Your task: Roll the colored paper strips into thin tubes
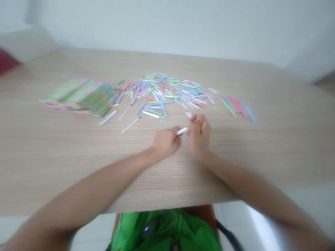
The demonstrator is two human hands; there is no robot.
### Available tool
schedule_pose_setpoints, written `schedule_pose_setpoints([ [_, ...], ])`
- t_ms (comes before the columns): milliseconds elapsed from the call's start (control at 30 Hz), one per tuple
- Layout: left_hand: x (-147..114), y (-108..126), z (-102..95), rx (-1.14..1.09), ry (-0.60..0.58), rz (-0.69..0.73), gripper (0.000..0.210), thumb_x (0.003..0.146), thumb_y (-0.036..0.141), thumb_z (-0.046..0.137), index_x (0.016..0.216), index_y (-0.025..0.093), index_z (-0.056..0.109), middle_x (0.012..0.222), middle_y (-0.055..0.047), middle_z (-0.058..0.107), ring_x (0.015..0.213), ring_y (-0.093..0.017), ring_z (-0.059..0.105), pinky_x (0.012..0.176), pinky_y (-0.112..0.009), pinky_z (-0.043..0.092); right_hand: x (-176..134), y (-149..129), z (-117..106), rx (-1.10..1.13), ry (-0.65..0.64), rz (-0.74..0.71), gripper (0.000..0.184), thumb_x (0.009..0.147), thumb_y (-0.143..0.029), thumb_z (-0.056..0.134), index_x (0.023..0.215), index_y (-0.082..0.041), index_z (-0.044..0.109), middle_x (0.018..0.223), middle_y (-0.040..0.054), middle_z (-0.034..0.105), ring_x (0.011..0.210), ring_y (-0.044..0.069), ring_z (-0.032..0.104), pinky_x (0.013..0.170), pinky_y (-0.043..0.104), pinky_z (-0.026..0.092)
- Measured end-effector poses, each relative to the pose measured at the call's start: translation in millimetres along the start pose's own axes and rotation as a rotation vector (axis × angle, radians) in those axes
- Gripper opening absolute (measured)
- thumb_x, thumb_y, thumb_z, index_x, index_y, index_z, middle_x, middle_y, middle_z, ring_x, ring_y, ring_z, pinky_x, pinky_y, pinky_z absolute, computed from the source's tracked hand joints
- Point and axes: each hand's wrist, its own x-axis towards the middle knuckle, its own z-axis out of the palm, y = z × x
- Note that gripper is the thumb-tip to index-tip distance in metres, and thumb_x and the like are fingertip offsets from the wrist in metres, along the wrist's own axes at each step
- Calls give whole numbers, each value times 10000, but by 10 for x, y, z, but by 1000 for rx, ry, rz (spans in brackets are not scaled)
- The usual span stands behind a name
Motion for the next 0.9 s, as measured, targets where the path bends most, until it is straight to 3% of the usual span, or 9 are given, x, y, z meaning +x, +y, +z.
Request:
schedule_pose_setpoints([
  [167, 9, -35, -12, -92, 12, 31, 304, 916, 180, 411, 1116, 190, 640, 923, -90, 752, 902, -251, 712, 774, -325, 486, -127, 68, -17, -134, -20, -216, 353, 1043, -425, 313, 852, -229, 536, 576, -46, 465, 484, 121, 441, 532, 280, 352],
  [400, 10, -24, -13, -71, 4, 57, 313, 927, 222, 412, 1125, 205, 654, 949, -93, 757, 883, -267, 710, 738, -331, 470, -126, 176, -12, -130, -51, -179, 461, 1041, -463, 319, 896, -194, 664, 559, -32, 515, 502, 121, 469, 553, 273, 370],
  [500, 28, -68, -1, -156, 27, 80, 275, 924, 229, 420, 1038, 207, 670, 917, -75, 751, 856, -247, 696, 732, -321, 460, -169, 133, -16, -151, -138, -167, 465, 1043, -438, 326, 1050, -194, 721, 592, -22, 565, 532, 128, 496, 577, 275, 386],
  [667, 114, -223, 55, -471, 29, 173, 216, 899, 269, 475, 814, 190, 657, 828, -30, 718, 814, -195, 652, 772, -302, 477, -232, 25, -36, -221, -229, -173, 414, 1023, -406, 400, 1272, -236, 684, 694, -4, 653, 631, 146, 571, 667, 285, 444],
  [800, 251, -360, 109, -846, -100, 248, 270, 906, 354, 503, 880, 145, 673, 735, -25, 653, 684, -149, 606, 665, -261, 482, -231, 64, 10, -176, -205, -102, 481, 951, -444, 540, 1376, -224, 596, 932, 43, 694, 693, 156, 598, 676, 299, 487],
  [900, 349, -441, 145, -1042, -152, 222, 292, 855, 383, 582, 971, 126, 656, 668, 3, 593, 553, -113, 519, 542, -232, 427, -228, 92, 60, -216, -188, -83, 440, 924, -425, 583, 1306, -212, 633, 1060, 80, 648, 719, 155, 595, 691, 316, 499],
])
